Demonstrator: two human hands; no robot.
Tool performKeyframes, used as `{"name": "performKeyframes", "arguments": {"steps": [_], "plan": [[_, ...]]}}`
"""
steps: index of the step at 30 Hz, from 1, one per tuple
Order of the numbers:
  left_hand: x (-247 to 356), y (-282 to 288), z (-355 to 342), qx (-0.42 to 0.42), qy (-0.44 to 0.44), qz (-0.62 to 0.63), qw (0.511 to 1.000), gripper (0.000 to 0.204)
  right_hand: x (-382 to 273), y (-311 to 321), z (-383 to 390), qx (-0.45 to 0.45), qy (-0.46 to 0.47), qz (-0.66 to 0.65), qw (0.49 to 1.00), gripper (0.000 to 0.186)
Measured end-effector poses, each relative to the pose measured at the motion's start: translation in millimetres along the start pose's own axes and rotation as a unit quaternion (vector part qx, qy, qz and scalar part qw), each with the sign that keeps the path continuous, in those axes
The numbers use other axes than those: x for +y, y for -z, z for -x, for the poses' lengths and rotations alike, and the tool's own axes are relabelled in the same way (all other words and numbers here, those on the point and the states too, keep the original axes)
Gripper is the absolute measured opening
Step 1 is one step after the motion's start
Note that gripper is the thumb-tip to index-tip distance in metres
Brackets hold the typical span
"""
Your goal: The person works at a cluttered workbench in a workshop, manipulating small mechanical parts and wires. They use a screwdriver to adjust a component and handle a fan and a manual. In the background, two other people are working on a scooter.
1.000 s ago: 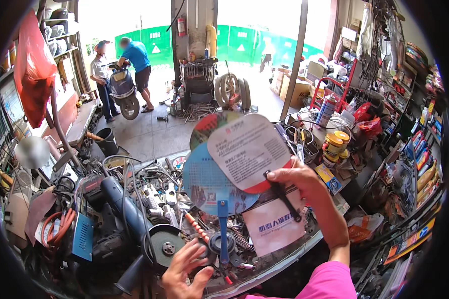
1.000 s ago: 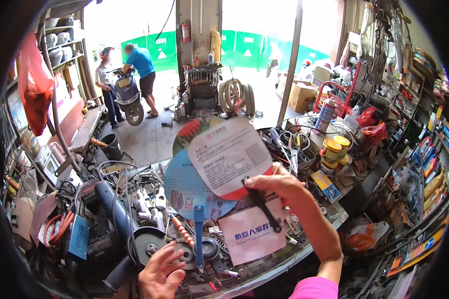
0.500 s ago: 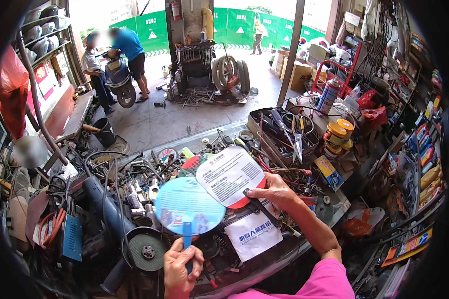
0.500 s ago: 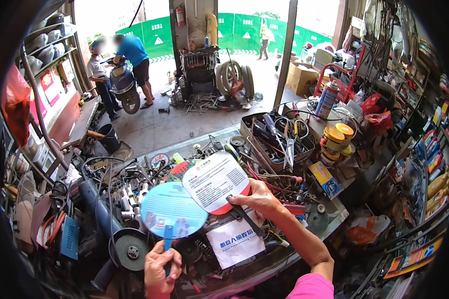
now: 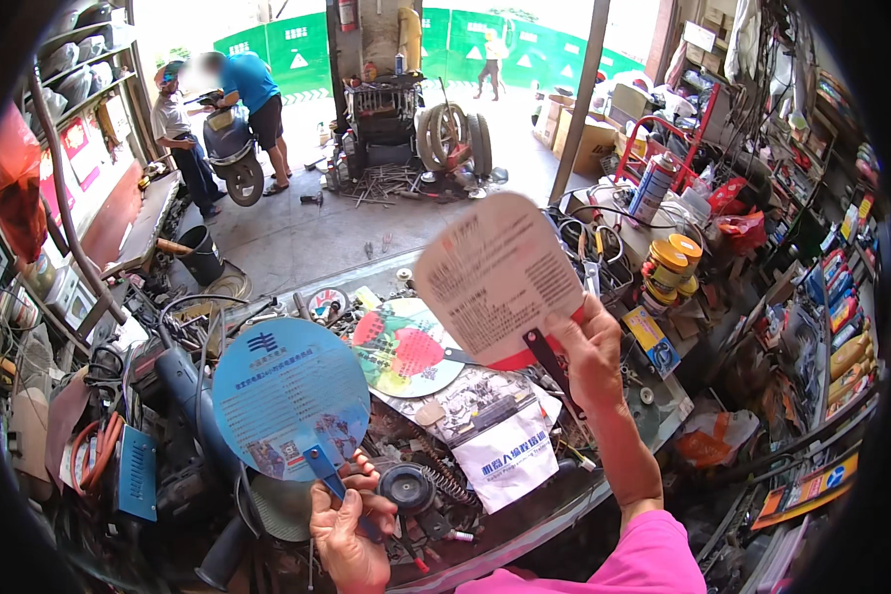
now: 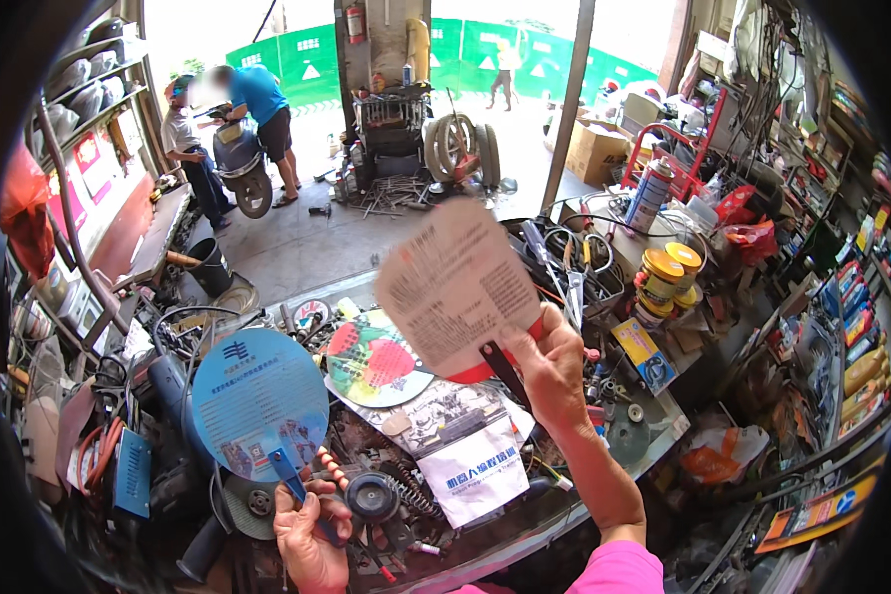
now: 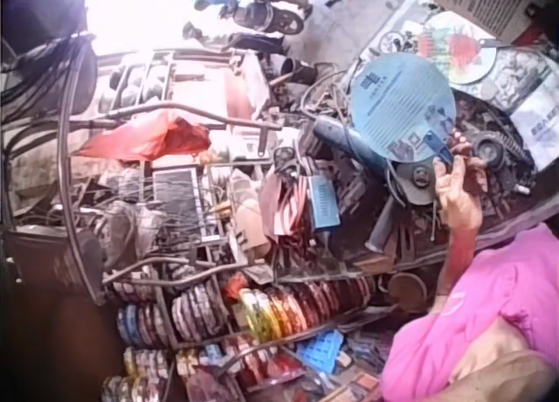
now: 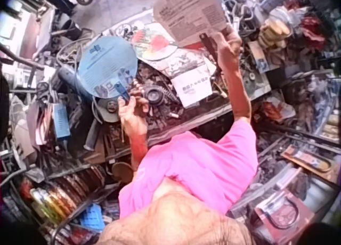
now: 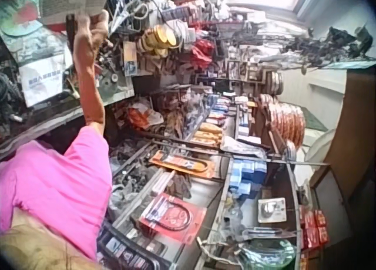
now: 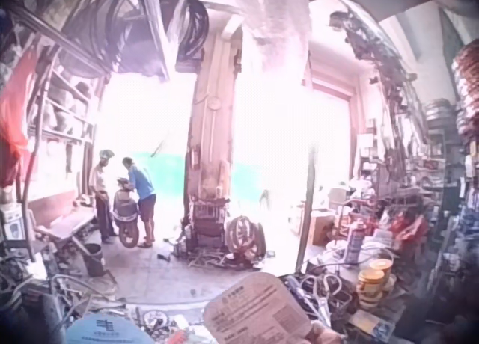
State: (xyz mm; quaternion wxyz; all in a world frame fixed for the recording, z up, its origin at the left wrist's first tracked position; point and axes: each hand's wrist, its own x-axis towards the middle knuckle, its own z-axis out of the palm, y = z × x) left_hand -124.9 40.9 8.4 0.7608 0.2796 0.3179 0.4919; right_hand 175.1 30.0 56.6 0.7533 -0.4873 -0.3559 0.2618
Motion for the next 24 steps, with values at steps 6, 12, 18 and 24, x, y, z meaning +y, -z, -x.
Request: {"name": "performKeyframes", "arguments": {"steps": [6,12,18,24], "plan": [[-28,-3,1,-0.017,-0.014,0.019,1.0,0.03,-4,-55,47,-0.109,-0.149,-0.12,0.976,0.025],[-21,-68,17,0.217,-0.009,0.108,0.97,0.029,43,-98,87,-0.154,-0.286,-0.123,0.938,0.019],[-36,-5,24,-0.111,0.043,0.101,0.988,0.026,55,-113,90,-0.179,-0.249,-0.113,0.945,0.018],[-14,2,30,-0.02,-0.036,0.066,0.997,0.017,39,-71,28,-0.152,0.153,0.462,0.86,0.027]]}}
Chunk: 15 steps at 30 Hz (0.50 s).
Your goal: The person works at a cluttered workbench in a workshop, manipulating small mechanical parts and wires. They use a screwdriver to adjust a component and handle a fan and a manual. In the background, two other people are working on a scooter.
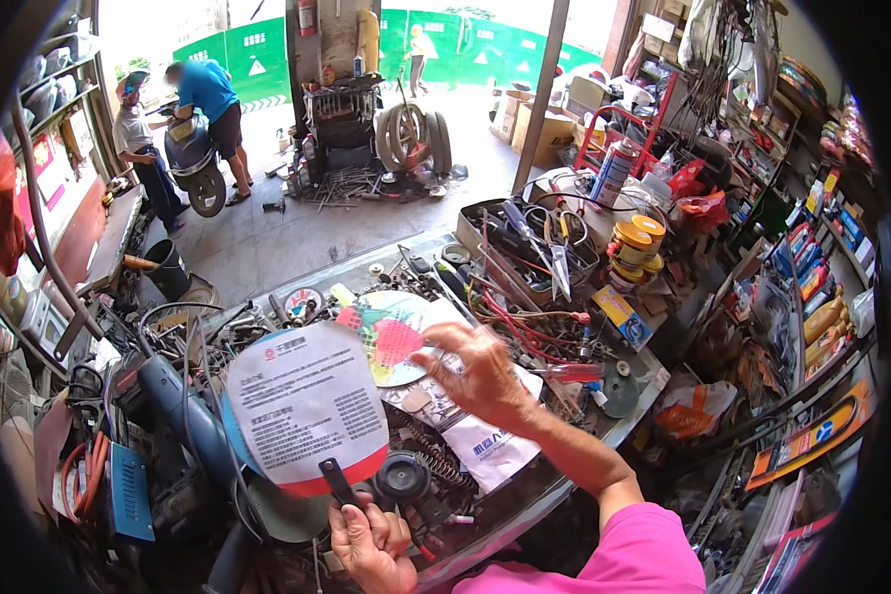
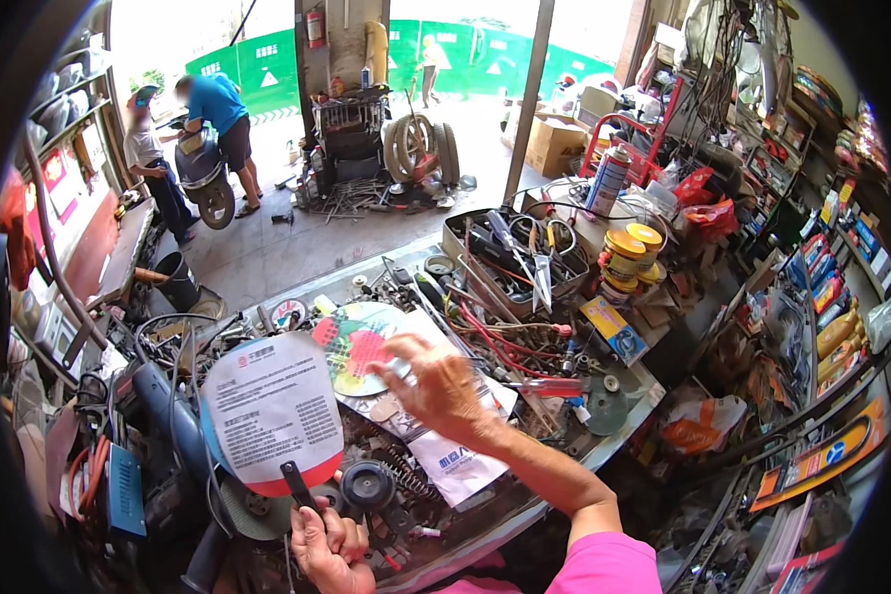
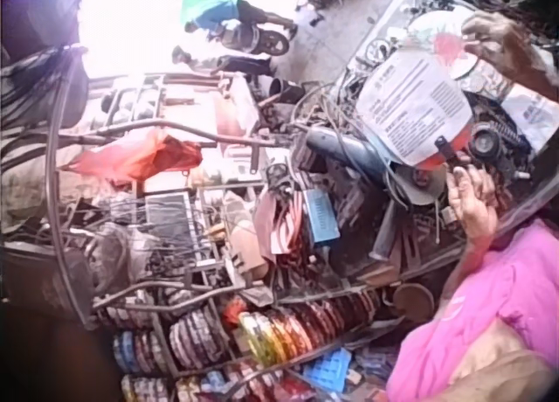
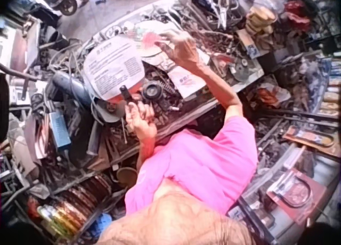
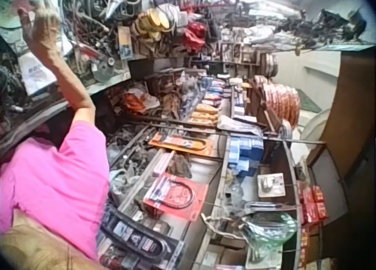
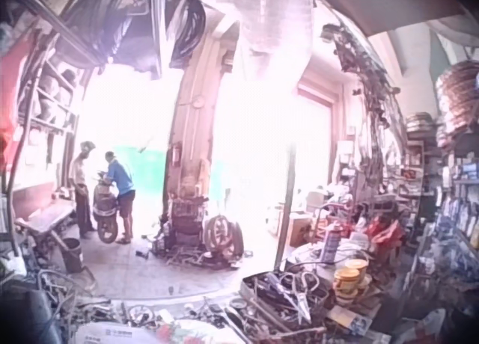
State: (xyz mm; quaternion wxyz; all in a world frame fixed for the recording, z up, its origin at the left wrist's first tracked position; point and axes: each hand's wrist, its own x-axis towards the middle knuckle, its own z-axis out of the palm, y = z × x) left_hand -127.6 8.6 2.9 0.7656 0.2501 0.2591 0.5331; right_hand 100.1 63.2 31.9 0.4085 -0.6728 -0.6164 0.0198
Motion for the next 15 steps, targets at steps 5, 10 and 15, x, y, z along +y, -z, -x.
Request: {"name": "performKeyframes", "arguments": {"steps": [5,10,15], "plan": [[-3,2,3,-0.013,-0.024,0.011,1.0,0.021,72,10,11,-0.057,-0.017,0.243,0.968,0.022],[-6,-6,0,0.013,-0.042,-0.021,0.999,0.019,63,23,8,0.091,-0.09,0.072,0.989,0.015],[-16,-5,-5,0.013,-0.095,-0.058,0.994,0.032,-1,32,26,0.136,-0.215,-0.442,0.86,0.015]]}}
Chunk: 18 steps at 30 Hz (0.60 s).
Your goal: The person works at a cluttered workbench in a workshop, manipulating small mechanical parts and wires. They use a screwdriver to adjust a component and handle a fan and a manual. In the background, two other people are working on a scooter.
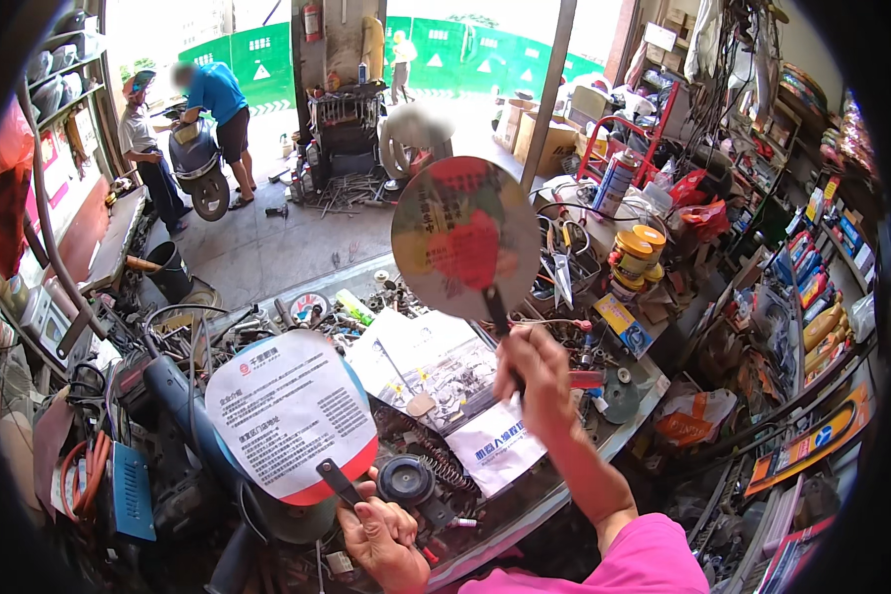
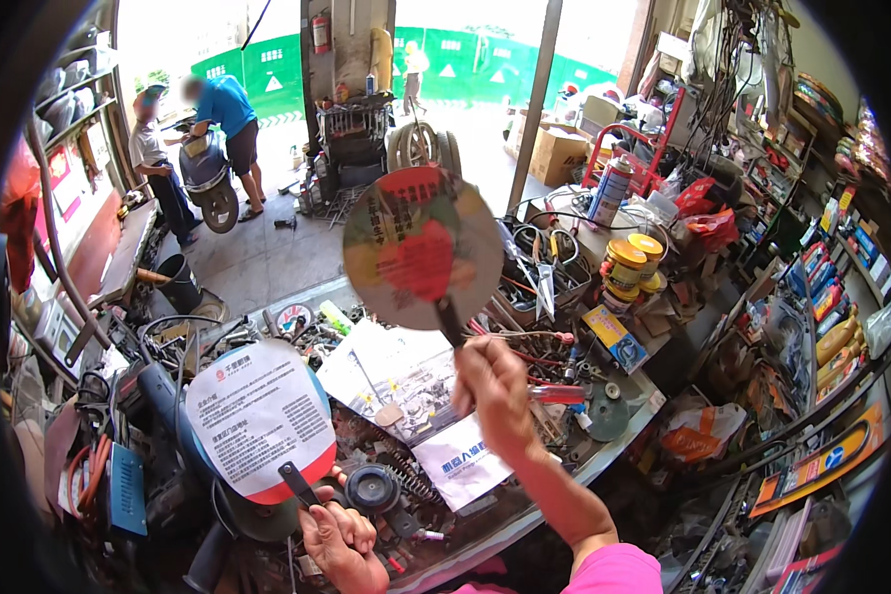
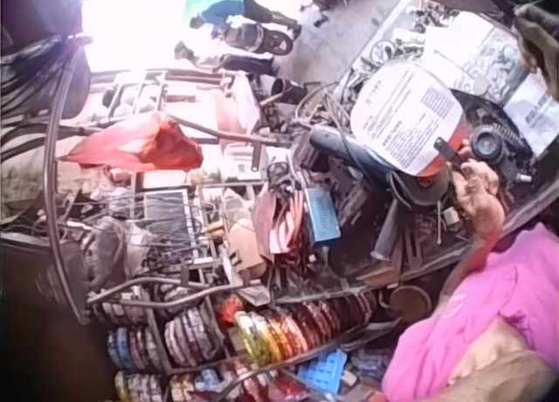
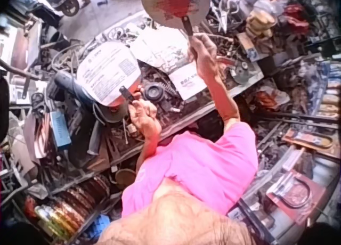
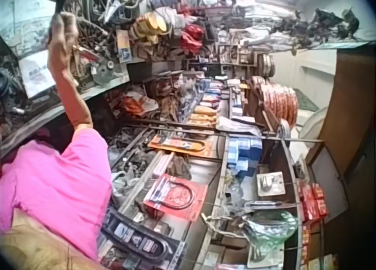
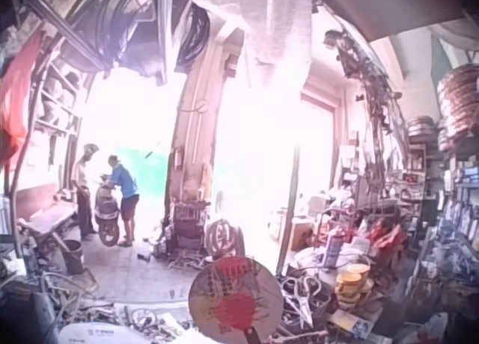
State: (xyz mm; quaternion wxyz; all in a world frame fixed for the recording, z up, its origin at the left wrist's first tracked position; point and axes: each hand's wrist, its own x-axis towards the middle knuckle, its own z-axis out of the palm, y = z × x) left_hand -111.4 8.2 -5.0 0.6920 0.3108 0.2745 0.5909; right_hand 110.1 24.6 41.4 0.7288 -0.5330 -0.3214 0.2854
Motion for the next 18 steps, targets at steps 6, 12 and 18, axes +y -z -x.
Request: {"name": "performKeyframes", "arguments": {"steps": [6,12,18], "plan": [[-3,-8,6,0.024,0.037,-0.074,0.996,0.033,18,-51,98,-0.246,-0.182,-0.039,0.951,0.016],[1,5,5,0.063,0.067,-0.092,0.991,0.038,2,-27,75,-0.252,0.056,0.225,0.94,0.021],[17,-16,0,0.064,0.001,-0.094,0.994,0.038,26,-8,61,-0.138,0.213,0.674,0.694,0.062]]}}
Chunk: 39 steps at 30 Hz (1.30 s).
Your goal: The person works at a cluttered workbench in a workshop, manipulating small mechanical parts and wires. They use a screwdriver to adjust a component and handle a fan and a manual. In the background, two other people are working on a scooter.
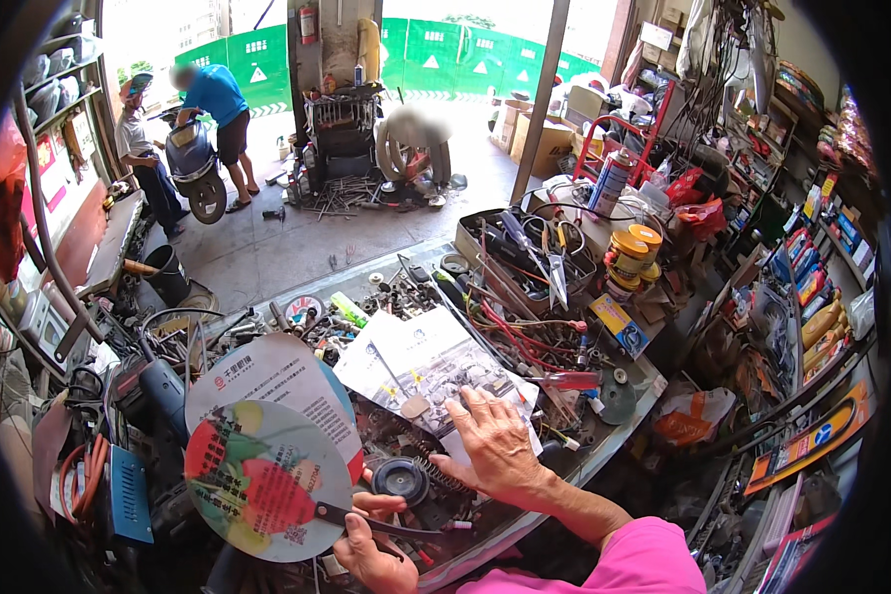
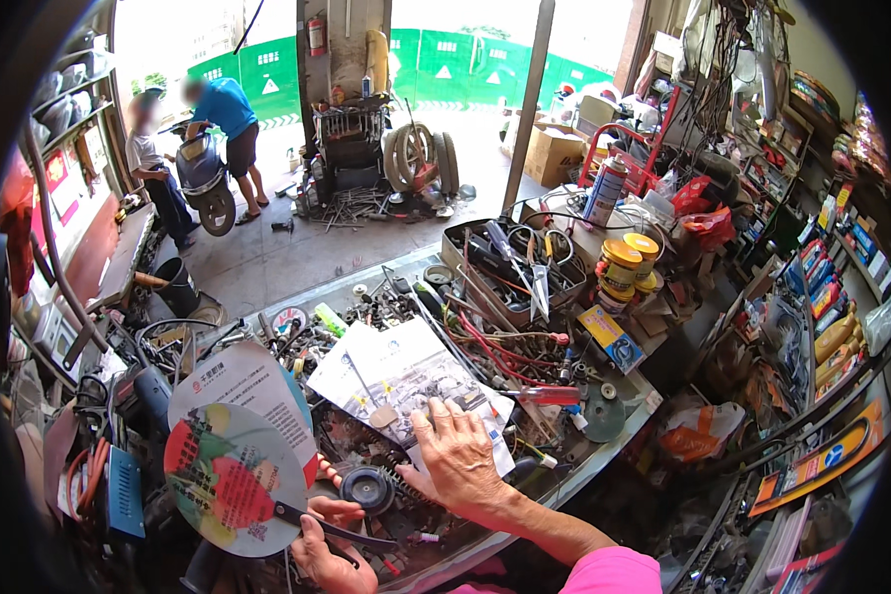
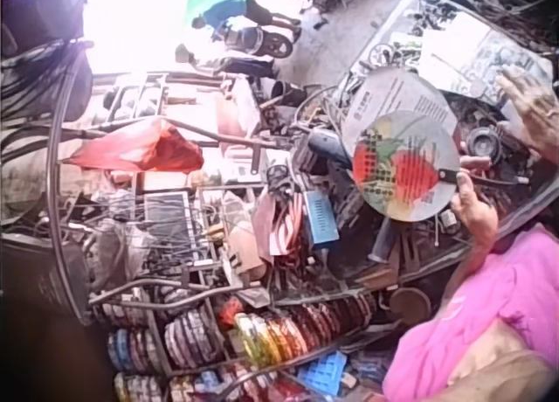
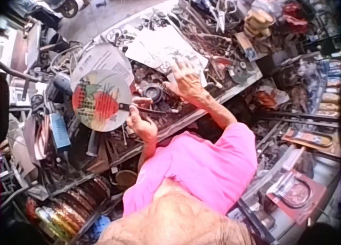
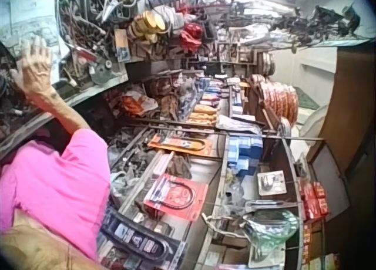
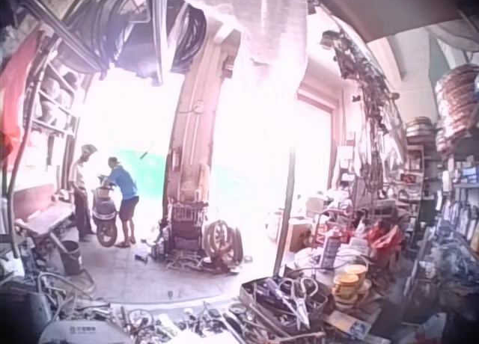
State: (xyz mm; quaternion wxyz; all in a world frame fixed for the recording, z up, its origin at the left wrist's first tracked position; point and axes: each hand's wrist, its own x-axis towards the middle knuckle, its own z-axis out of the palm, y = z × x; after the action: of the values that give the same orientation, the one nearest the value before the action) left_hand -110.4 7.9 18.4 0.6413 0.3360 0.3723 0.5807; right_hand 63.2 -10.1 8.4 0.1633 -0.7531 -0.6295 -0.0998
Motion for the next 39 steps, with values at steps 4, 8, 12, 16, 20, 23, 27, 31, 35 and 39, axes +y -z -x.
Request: {"name": "performKeyframes", "arguments": {"steps": [4,8,12,16,20,23,27,31,35,39], "plan": [[-5,17,0,-0.075,0.035,0.004,0.997,0.037,10,2,3,-0.032,0.001,-0.02,0.999,0.059],[-4,19,2,-0.07,0.038,0.045,0.996,0.037,19,10,1,-0.042,0.029,-0.07,0.996,0.039],[-3,22,4,-0.028,0.034,0.046,0.998,0.044,24,43,-12,0.081,0.01,0.032,0.996,0.014],[1,24,5,-0.03,0.01,-0.001,0.999,0.049,37,68,-26,0.171,-0.048,-0.043,0.983,0.018],[3,24,4,-0.001,0.017,-0.012,1.0,0.051,48,82,-28,0.158,-0.12,-0.272,0.942,0.022],[4,23,4,-0.009,0.019,-0.007,1.0,0.051,65,76,-27,0.137,-0.154,-0.384,0.9,0.026],[0,30,2,-0.023,0.02,0.006,1.0,0.049,85,54,-34,0.066,-0.17,-0.493,0.851,0.033],[-1,32,2,-0.032,0.024,0.02,0.999,0.048,115,36,-29,0.011,-0.23,-0.513,0.827,0.038],[-3,33,1,-0.022,0.025,0.018,0.999,0.048,126,16,-19,0.018,-0.287,-0.577,0.765,0.038],[-4,33,1,-0.015,0.035,0.021,0.999,0.047,123,4,-12,0.036,-0.284,-0.637,0.716,0.036]]}}
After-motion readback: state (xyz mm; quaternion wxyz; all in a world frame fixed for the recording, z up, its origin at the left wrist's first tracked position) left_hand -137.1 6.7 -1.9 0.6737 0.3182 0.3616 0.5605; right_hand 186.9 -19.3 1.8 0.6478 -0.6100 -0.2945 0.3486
